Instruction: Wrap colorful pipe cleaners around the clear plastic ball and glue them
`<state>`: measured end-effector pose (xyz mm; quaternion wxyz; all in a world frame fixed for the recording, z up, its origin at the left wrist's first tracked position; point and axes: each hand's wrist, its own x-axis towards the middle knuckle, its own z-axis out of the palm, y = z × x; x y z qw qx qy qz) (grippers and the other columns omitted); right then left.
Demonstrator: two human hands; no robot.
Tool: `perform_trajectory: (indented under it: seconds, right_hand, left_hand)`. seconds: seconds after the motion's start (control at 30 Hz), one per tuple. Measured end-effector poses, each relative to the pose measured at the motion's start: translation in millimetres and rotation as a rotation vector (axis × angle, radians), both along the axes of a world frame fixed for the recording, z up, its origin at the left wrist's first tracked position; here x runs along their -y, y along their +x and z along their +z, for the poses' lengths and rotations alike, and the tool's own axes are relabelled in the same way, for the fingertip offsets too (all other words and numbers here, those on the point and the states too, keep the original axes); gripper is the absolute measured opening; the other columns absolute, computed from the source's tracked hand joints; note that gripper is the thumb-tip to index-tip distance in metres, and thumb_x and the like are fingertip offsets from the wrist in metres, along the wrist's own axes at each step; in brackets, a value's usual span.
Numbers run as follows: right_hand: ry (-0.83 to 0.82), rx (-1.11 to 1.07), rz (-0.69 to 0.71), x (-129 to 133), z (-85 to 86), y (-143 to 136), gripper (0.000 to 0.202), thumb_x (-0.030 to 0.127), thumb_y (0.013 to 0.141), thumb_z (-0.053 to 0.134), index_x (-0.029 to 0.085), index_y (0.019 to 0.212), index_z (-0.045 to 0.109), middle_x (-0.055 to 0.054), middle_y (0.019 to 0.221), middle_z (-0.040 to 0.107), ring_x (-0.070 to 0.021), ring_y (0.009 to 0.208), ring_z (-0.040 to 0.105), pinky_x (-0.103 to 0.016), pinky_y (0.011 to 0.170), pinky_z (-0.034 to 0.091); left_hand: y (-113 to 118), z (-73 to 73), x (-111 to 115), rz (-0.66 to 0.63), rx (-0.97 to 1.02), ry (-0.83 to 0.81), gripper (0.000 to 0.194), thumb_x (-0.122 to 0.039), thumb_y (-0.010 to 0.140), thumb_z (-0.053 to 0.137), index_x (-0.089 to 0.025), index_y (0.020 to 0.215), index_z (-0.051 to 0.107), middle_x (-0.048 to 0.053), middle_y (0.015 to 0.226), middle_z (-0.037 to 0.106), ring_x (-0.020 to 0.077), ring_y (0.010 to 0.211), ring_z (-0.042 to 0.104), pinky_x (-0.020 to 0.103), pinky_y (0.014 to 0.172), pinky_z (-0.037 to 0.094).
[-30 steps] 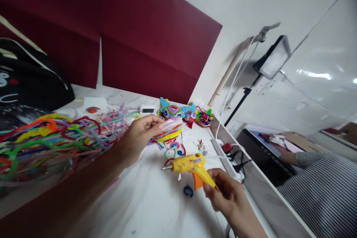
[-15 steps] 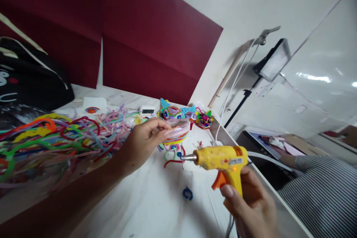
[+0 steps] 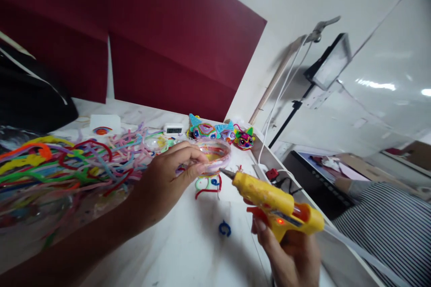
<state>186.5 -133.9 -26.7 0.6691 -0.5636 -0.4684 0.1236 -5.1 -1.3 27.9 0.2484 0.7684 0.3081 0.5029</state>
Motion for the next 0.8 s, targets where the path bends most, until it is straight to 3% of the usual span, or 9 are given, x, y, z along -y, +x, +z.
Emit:
perform_trajectory:
  seconds: [0.17,0.33,0.47,0.6,0.8]
  right_hand:
    - [-0.032,0.041,-0.012,3.2,-7.9,8.0,0.034,0.031,0.081,0.074,0.027,0.106,0.052,-0.003,0.077,0.067,-0.0194,0.058,0.062,-0.034,0.053,0.053]
    - [-0.027,0.057,-0.010,3.6,-9.0,5.7,0.035,0.035,0.083,0.071,0.026,0.111,0.051,-0.007,0.087,0.066,-0.0232,0.068,0.064,-0.037,0.056,0.054]
    - [-0.013,0.019,-0.013,4.3,-8.9,3.4,0.040,0.035,0.083,0.072,0.028,0.114,0.049,-0.004,0.082,0.064,-0.0208,0.065,0.062,-0.035,0.059,0.054]
    - [-0.020,0.014,0.023,4.7,-8.9,4.3,0.040,0.033,0.084,0.071,0.028,0.117,0.049,-0.006,0.091,0.066,-0.0160,0.060,0.058,-0.030,0.052,0.052]
    - [-0.018,0.015,0.017,4.3,-9.8,4.3,0.039,0.036,0.081,0.073,0.023,0.113,0.054,-0.009,0.093,0.067,-0.0179,0.062,0.061,-0.031,0.053,0.054]
  left_hand:
    - [-0.4,-1.3,1.9,-0.010,-0.031,0.008,0.018,-0.038,0.088,0.058,-0.024,0.082,0.068,0.003,0.094,0.070,0.0226,0.093,0.065,0.028,0.076,0.047]
    - [0.4,-1.0,4.7,-0.028,-0.027,0.013,0.017,-0.038,0.087,0.060,-0.025,0.082,0.069,0.003,0.094,0.072,0.0230,0.095,0.065,0.027,0.078,0.048]
    - [2.2,-0.2,5.7,-0.043,-0.039,-0.002,0.017,-0.037,0.087,0.059,-0.024,0.081,0.069,0.003,0.093,0.072,0.0231,0.097,0.065,0.027,0.078,0.047]
    - [2.2,-1.0,5.1,-0.055,-0.060,-0.010,0.017,-0.037,0.089,0.058,-0.024,0.082,0.068,0.002,0.092,0.071,0.0226,0.098,0.065,0.027,0.081,0.047]
    - [1.7,-0.4,5.7,-0.066,-0.087,0.009,0.016,-0.033,0.090,0.057,-0.024,0.084,0.067,0.002,0.095,0.070,0.0222,0.100,0.064,0.027,0.081,0.048]
